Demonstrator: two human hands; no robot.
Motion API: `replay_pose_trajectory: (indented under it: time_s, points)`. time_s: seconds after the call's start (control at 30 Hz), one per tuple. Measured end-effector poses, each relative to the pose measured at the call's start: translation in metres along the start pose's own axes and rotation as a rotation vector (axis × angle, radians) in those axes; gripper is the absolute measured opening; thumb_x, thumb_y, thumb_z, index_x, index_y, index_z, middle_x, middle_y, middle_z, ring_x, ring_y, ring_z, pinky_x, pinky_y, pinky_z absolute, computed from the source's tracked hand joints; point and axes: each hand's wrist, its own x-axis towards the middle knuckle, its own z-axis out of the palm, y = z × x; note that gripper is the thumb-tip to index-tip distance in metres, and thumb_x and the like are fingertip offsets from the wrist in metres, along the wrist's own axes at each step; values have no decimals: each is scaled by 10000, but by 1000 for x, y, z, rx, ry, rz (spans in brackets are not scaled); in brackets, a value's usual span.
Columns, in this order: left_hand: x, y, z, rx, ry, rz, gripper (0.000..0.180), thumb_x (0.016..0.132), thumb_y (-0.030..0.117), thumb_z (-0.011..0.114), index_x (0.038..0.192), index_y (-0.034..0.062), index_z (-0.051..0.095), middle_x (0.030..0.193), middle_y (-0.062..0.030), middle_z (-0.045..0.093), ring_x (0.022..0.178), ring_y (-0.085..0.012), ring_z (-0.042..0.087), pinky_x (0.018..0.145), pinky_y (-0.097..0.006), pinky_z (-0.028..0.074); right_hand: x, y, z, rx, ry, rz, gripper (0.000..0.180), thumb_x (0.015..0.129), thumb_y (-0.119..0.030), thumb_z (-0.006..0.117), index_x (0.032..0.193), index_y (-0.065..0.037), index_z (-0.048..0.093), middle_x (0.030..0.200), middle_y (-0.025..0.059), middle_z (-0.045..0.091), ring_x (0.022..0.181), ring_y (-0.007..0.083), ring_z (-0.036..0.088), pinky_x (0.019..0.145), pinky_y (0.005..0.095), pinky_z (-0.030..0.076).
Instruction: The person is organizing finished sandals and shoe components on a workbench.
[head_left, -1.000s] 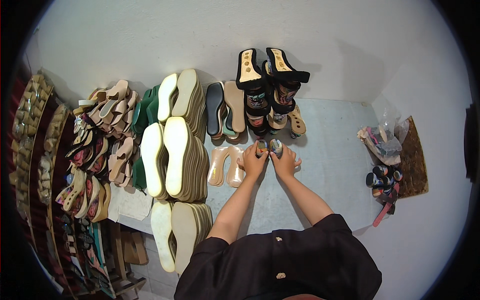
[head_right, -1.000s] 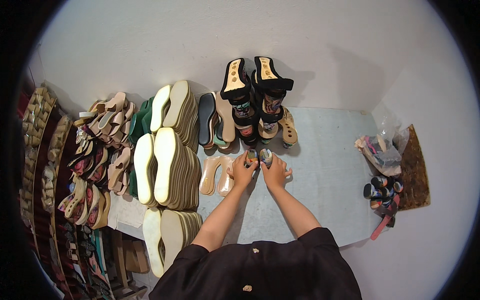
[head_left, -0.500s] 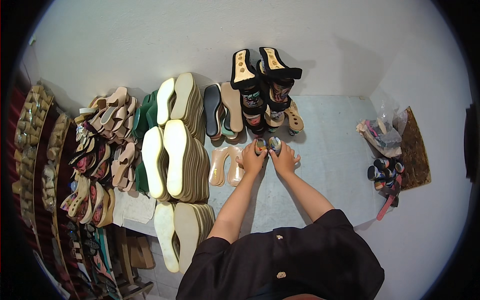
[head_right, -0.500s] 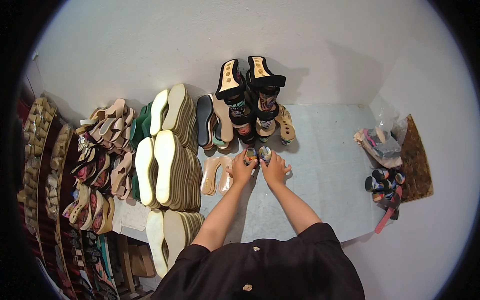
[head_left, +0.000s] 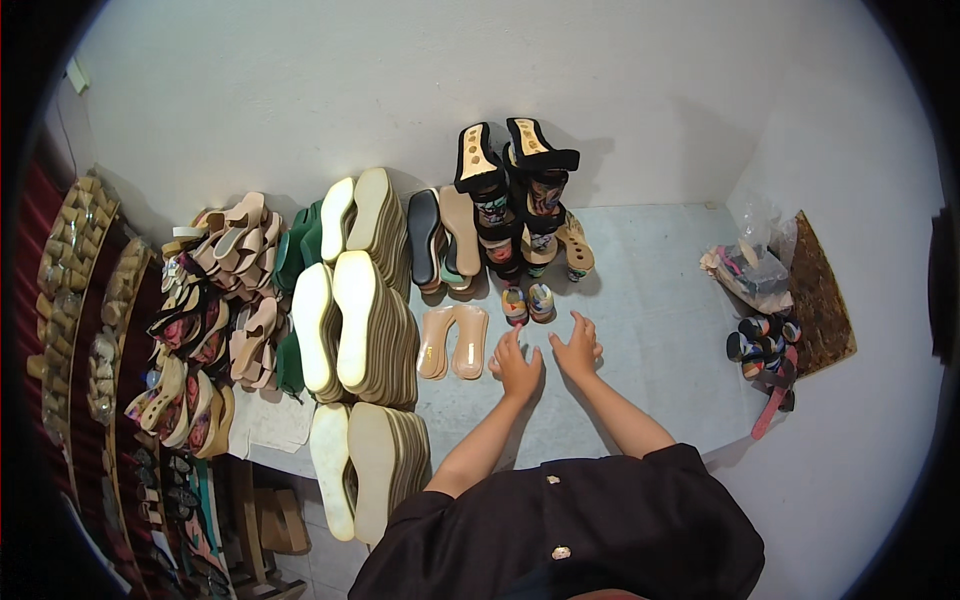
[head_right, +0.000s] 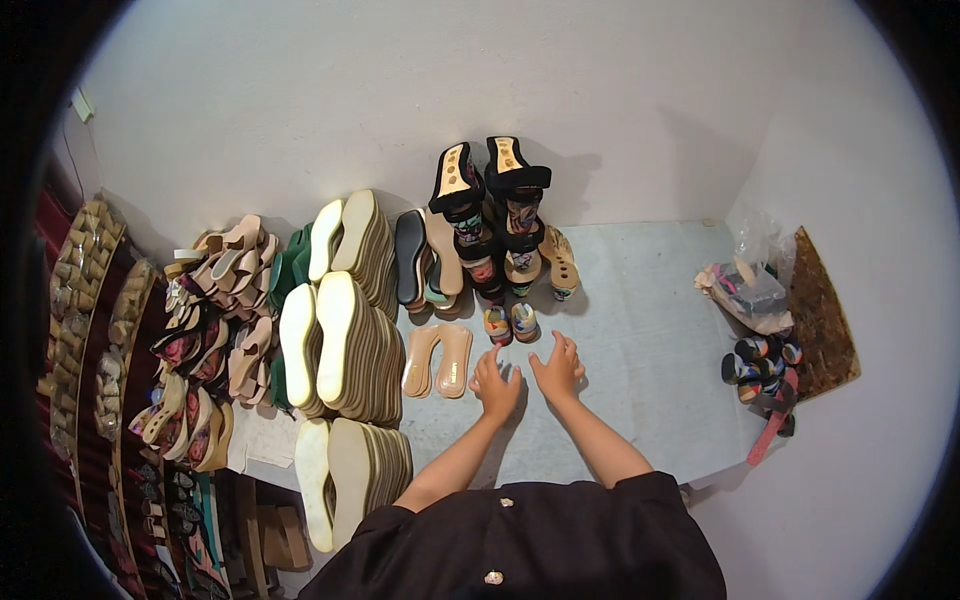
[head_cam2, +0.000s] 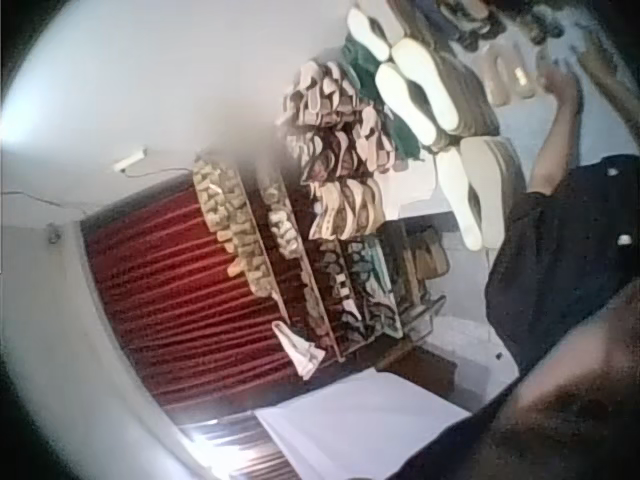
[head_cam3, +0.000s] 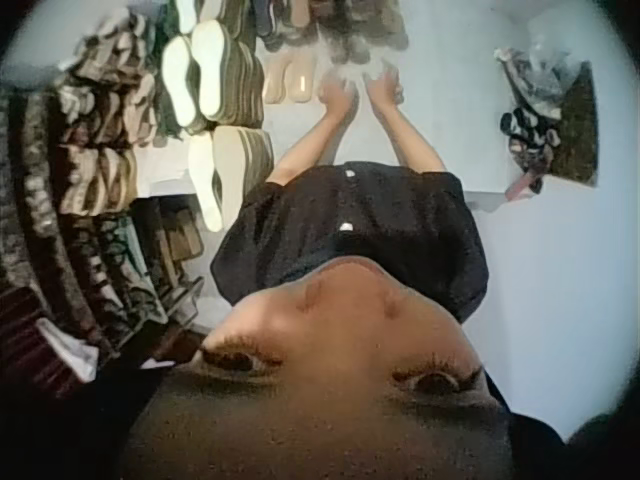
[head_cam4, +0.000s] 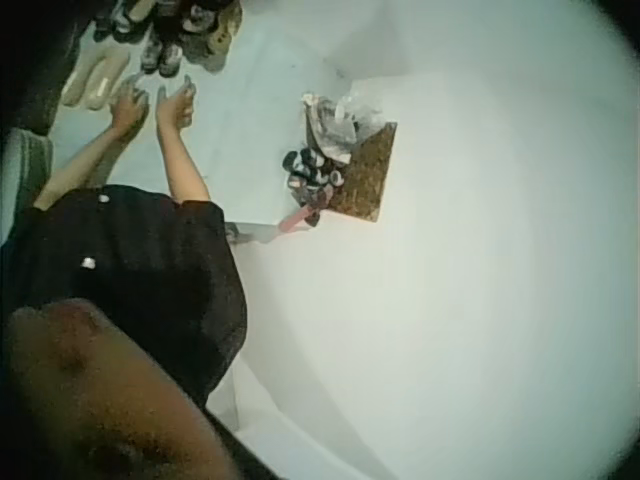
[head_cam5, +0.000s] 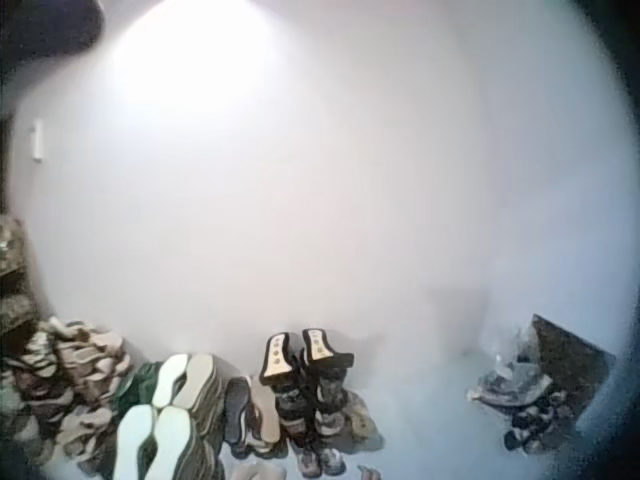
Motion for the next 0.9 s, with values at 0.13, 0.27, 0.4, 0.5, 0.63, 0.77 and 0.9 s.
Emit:
replay_pose_trajectory:
  time_s: [0.13,0.27,0.4,0.5,0.63,0.77,0.9]
  points:
    - [-35,4,1,8,-83,61,609,739,217,639,1296,125,412,1234,-142,420,1193,-305,361,972,-500,207,-28,25,-17,51,26,1,629,721,-335,692,1264,-149,434,1256,107,427,1122,268,463,921,475,277]
    - [-60,7,3,-48,-118,155,599,734,188,636,1285,99,420,1229,-166,414,1166,-331,370,969,-472,248,-53,60,-41,74,92,49,574,724,-333,696,1225,-157,477,1225,93,451,1054,246,509,918,455,293]
    - [-72,15,2,-68,-144,237,560,738,156,622,1264,77,447,1211,-166,427,1156,-330,388,966,-439,296,-73,84,-82,122,142,166,497,744,-316,683,1181,-155,509,1216,87,462,1110,249,470,952,459,254]
    - [-78,22,3,-77,-138,271,527,742,157,624,1242,81,474,1205,-160,439,1152,-329,390,965,-446,298,-84,101,-106,138,182,236,434,763,-286,665,1150,-151,525,1210,77,471,1173,245,428,978,465,217]
    - [-87,32,9,25,-131,395,457,767,182,639,1194,69,522,1198,-156,452,1144,-329,395,962,-442,296,-95,120,-125,123,316,242,390,762,-255,658,1120,-151,543,1190,61,490,1157,238,445,965,463,231]
    - [-98,45,24,-35,-194,378,417,793,231,638,1179,104,542,1230,-138,446,1200,-331,367,977,-499,260,-105,133,-144,79,402,173,351,759,-230,657,1086,-148,561,1159,57,509,1109,235,475,939,438,265]
    - [-110,66,49,-144,-233,335,404,810,242,629,1177,95,542,1241,-144,454,1226,-345,368,991,-498,260,-102,151,-169,36,424,150,336,748,-220,662,1064,-148,570,1137,46,520,1084,226,487,924,414,272]
